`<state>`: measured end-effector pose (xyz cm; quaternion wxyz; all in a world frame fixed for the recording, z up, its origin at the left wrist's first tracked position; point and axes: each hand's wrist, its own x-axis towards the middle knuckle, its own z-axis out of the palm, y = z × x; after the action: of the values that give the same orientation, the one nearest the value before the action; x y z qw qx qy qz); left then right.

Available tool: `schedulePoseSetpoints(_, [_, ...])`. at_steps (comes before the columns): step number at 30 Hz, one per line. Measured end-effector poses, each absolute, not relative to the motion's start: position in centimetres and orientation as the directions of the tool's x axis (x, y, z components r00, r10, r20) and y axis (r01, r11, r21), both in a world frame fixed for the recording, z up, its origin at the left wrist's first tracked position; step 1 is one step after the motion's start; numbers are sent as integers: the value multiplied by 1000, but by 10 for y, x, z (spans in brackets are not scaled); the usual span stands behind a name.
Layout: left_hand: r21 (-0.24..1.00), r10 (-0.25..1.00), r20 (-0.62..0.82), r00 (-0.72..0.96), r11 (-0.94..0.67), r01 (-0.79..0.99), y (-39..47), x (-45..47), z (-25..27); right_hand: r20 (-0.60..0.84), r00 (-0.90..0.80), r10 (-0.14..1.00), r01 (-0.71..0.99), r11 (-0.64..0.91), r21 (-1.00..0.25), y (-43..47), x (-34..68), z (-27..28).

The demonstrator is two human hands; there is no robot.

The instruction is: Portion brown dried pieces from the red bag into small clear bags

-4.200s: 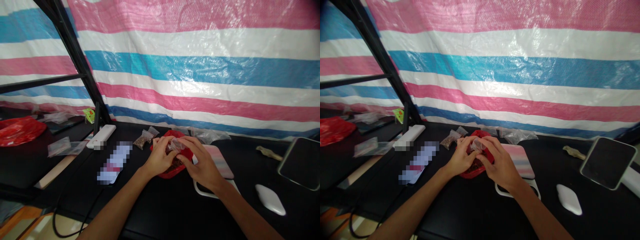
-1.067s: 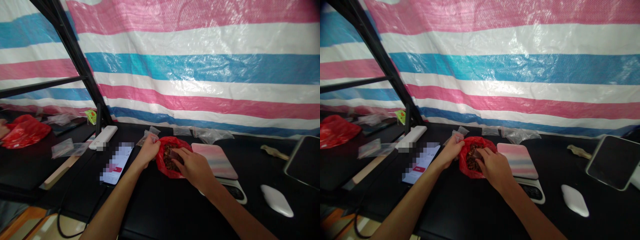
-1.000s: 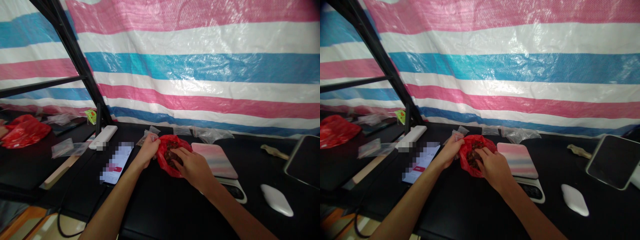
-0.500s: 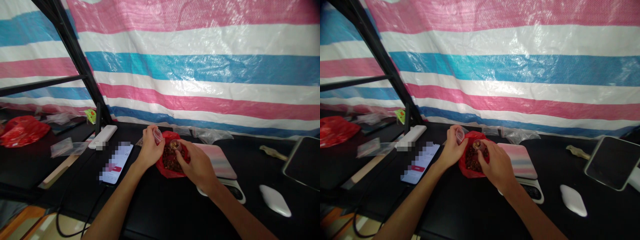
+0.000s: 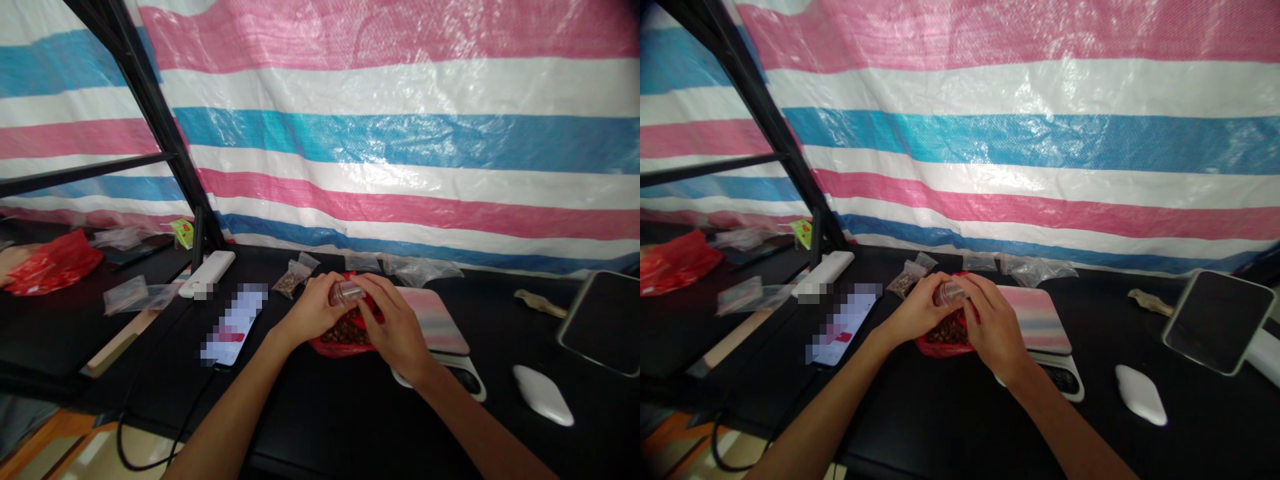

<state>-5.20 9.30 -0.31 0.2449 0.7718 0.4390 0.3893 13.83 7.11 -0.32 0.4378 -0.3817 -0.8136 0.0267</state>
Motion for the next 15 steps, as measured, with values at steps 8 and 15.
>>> schedulePoseSetpoints(8, [854,890,346,298,-430,293,96,-52,-4,606,-312,731,596,648,-474,71,140,-2])
schedulePoseSetpoints(15, [854,903,362,233,-421,305,100,-55,-3,579,-263,771,612,598,-517,75,141,-2])
